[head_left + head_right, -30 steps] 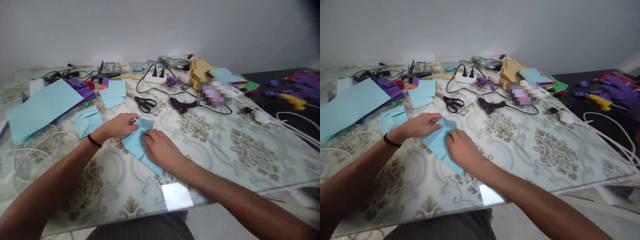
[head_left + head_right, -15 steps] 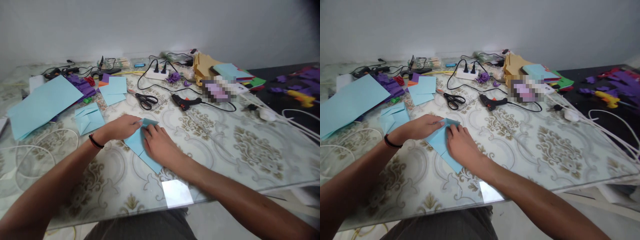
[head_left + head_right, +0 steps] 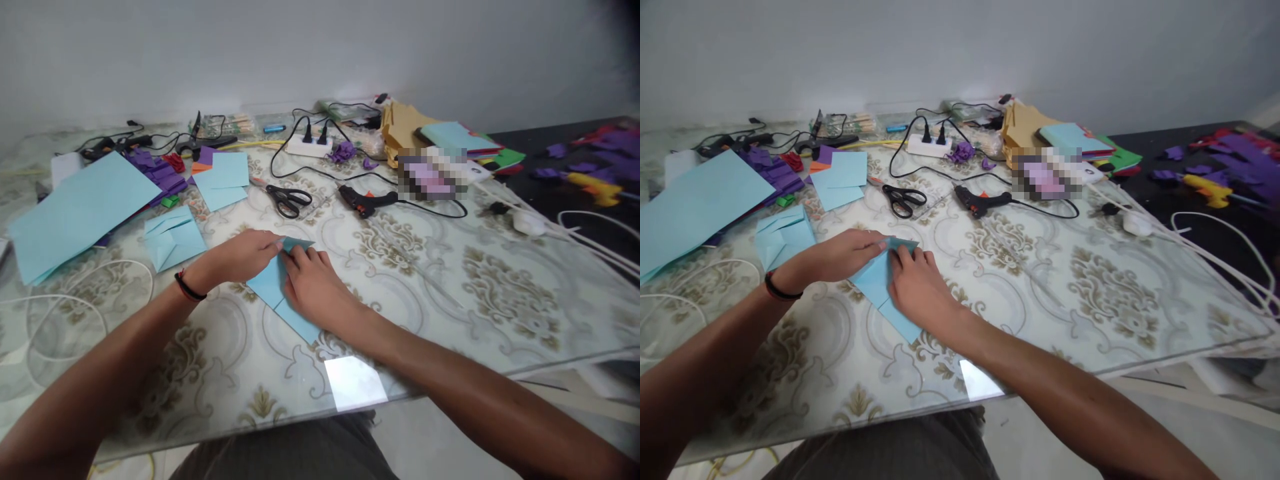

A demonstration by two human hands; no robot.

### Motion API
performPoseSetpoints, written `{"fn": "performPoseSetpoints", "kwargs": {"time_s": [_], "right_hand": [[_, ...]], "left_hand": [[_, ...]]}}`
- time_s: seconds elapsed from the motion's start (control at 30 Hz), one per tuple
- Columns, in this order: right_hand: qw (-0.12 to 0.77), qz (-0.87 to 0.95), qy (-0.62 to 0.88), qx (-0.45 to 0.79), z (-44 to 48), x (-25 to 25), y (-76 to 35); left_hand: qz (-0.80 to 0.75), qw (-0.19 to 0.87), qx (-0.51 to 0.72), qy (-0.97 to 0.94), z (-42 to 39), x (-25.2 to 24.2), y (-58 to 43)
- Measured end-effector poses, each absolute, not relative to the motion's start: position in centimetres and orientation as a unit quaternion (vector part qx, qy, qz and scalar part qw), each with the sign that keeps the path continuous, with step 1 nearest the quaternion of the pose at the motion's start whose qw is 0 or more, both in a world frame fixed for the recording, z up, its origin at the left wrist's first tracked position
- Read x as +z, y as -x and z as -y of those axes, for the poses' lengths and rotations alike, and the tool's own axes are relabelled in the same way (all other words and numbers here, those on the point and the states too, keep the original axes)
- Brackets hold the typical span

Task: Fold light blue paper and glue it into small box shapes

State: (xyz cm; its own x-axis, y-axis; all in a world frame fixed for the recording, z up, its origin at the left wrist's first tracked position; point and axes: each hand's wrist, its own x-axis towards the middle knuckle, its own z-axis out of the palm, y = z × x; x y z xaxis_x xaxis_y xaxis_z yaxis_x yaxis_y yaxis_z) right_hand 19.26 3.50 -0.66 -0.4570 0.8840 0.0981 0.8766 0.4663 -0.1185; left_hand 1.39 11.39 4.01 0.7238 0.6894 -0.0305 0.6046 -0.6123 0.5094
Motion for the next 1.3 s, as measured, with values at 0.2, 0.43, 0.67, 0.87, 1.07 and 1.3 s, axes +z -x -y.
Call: {"fn": "performPoseSetpoints", "kwargs": {"time_s": [0.2, 0.43, 0.67, 0.87, 1.07, 1.3], "right_hand": [[0.084, 0.847, 0.523, 0.048, -3.7, -0.7, -19.4], [0.103, 0.845, 0.520, 0.073, -3.9, -0.4, -20.0], [0.139, 0.862, 0.470, 0.127, -3.5, 0.8, -21.7], [0.146, 0.891, 0.406, 0.140, -3.0, 1.3, -23.2], [0.161, 0.897, 0.392, 0.127, -2.4, 0.9, -23.5], [0.160, 0.897, 0.392, 0.128, -2.3, 0.4, -23.8]], "left_hand": [[-0.358, 0.257, 0.057, -0.896, -11.2, 4.0, -1.7], [-0.372, 0.244, -0.001, -0.895, -10.5, 5.8, -1.0], [-0.412, 0.251, 0.058, -0.874, -9.0, 6.4, 1.3], [-0.404, 0.199, 0.178, -0.875, -6.8, 6.4, 2.7], [-0.461, 0.099, 0.094, -0.877, -6.3, 6.3, 2.5], [-0.456, 0.154, 0.023, -0.876, -7.1, 5.7, 2.5]]}}
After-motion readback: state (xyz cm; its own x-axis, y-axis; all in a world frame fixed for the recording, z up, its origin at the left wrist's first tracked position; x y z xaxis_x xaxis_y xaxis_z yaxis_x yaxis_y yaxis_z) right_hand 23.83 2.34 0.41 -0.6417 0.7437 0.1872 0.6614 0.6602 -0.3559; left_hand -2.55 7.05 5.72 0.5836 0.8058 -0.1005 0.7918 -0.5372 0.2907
